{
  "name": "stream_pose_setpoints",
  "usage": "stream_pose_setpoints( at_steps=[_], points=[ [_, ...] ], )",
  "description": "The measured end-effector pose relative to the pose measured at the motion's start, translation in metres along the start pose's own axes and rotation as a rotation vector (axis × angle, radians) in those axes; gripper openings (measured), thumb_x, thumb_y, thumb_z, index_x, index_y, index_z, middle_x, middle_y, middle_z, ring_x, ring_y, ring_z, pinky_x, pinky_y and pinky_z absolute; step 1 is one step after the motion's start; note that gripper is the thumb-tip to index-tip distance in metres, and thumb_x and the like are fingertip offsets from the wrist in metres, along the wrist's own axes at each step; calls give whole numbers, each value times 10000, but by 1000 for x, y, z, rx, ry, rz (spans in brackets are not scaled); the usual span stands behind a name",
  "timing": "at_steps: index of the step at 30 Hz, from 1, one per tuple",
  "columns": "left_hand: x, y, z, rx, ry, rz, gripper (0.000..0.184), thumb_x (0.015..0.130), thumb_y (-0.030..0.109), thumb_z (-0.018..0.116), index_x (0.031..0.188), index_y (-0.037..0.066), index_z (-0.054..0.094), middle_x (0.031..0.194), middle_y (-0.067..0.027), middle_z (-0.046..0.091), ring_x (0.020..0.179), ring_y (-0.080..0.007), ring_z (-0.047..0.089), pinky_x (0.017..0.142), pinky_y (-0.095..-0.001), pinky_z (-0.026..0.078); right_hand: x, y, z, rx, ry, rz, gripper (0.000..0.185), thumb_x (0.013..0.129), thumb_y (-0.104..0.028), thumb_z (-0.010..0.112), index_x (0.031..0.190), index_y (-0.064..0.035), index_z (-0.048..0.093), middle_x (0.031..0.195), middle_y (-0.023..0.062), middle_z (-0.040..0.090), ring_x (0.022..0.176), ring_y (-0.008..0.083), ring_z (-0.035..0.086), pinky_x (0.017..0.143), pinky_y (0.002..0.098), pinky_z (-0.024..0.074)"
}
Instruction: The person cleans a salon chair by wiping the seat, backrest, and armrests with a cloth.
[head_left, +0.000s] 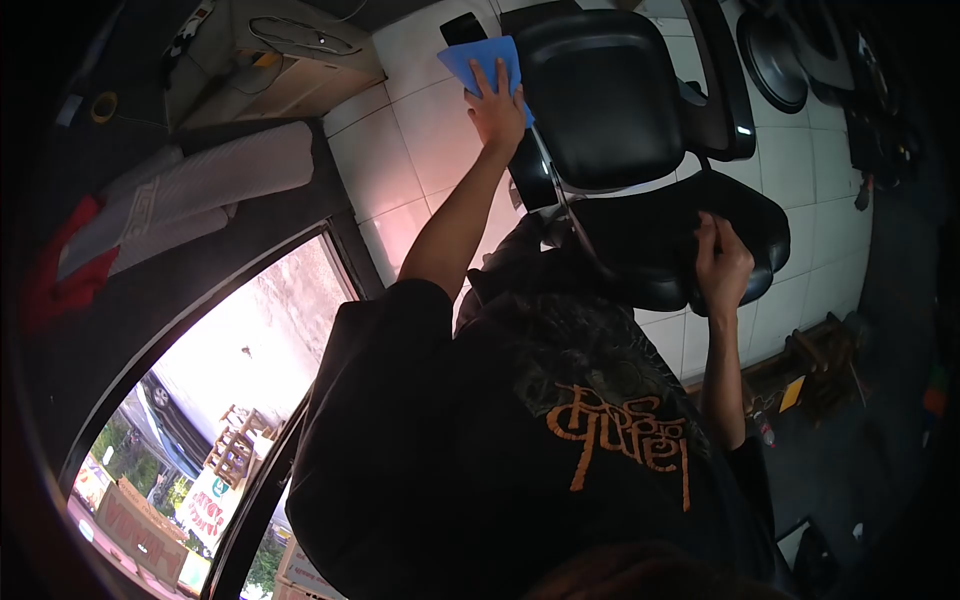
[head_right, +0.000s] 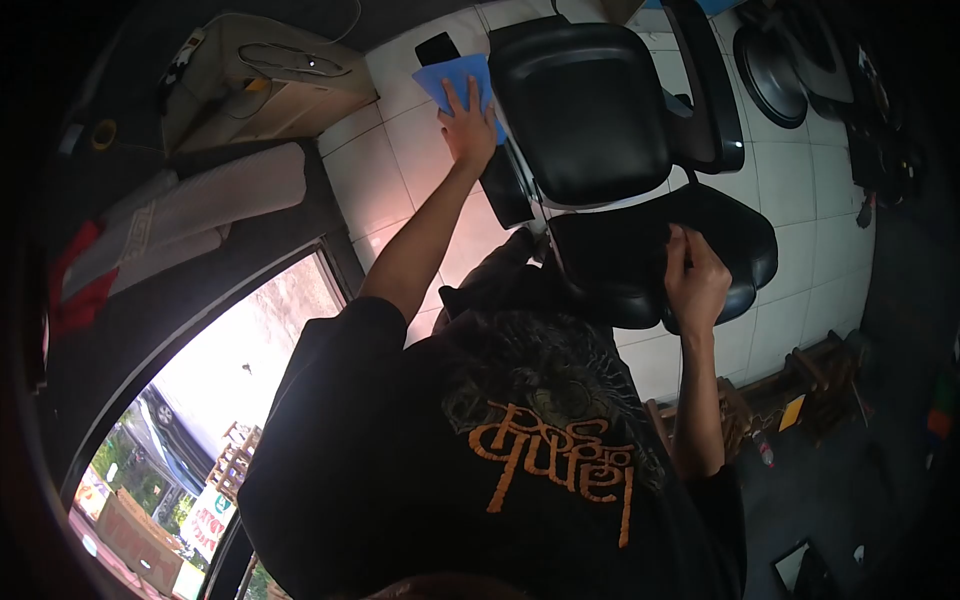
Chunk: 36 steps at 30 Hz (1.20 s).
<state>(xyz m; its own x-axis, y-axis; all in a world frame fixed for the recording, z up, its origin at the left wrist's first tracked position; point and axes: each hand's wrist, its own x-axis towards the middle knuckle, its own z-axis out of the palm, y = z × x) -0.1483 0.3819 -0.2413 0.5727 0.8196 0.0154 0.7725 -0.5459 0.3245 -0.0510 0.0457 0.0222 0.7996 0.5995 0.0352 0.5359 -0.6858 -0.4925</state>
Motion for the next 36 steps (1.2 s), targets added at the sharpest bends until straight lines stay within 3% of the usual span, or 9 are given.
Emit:
stream_pose_setpoints(
  at_steps=[5, 8, 13, 23, 27, 29, 34, 36],
  points=[
    [-108, -2, -3, -28, -54, 195, 687, 1024, 353, 601, 1639, 213, 328, 1721, -224, 94, 1417, -648, 272, 1170, -701, 306, 1, -2, 0, -20, -4, 2, 171, 1024, -148, 658, 1034, -19, 769, 801, 149, 752, 737, 254, 774, 641, 329, 570],
    [-165, 1, -13, -70, -171, 251, 718, 995, 349, 648, 1632, 217, 344, 1716, -229, 114, 1446, -672, 203, 1205, -716, 232, 2, -3, 0, -28, -8, 13, 181, 1025, -161, 657, 1025, -22, 772, 806, 156, 748, 732, 270, 768, 642, 337, 569],
    [-171, -5, -12, -87, -188, 266, 716, 988, 352, 656, 1627, 227, 359, 1715, -212, 149, 1451, -677, 194, 1209, -710, 228, 1, -3, 0, -18, 4, 13, 183, 1022, -165, 659, 1016, -22, 773, 799, 158, 743, 708, 280, 758, 631, 347, 560],
    [-84, -11, 0, -34, 1, 245, 576, 1041, 424, 549, 1583, 256, 449, 1720, -155, 186, 1437, -661, 240, 1191, -743, 210, 0, -1, 0, -15, 24, 27, 185, 1022, -170, 661, 1010, -20, 769, 763, 165, 714, 633, 260, 724, 588, 334, 526],
    [-9, -27, 5, -11, 55, 235, 559, 1043, 458, 534, 1577, 313, 453, 1715, -141, 216, 1446, -647, 238, 1218, -704, 182, -1, 1, 2, 31, 57, 11, 192, 1026, -171, 655, 1025, -18, 771, 755, 147, 721, 631, 237, 722, 587, 322, 525],
    [38, -42, 10, 37, 108, 279, 559, 1052, 505, 487, 1583, 338, 436, 1718, -133, 215, 1437, -652, 253, 1223, -696, 168, -1, 4, 0, 25, 6, 29, 219, 1046, -181, 629, 1079, -8, 760, 809, 154, 749, 745, 227, 763, 647, 313, 550],
    [131, -54, 5, -94, -113, 93, 591, 1055, 563, 425, 1609, 362, 382, 1742, -131, 152, 1448, -687, 199, 1239, -683, 132, -4, 9, 0, 26, -5, 41, 231, 1054, -182, 619, 1112, -4, 755, 837, 153, 767, 803, 214, 783, 676, 305, 561],
    [126, -51, 14, -91, -65, 98, 599, 1057, 563, 423, 1614, 348, 376, 1744, -140, 136, 1458, -692, 163, 1236, -691, 131, -5, 10, -1, 26, -12, 46, 231, 1054, -182, 619, 1112, -5, 756, 837, 153, 768, 805, 209, 783, 678, 304, 562]
  ],
)
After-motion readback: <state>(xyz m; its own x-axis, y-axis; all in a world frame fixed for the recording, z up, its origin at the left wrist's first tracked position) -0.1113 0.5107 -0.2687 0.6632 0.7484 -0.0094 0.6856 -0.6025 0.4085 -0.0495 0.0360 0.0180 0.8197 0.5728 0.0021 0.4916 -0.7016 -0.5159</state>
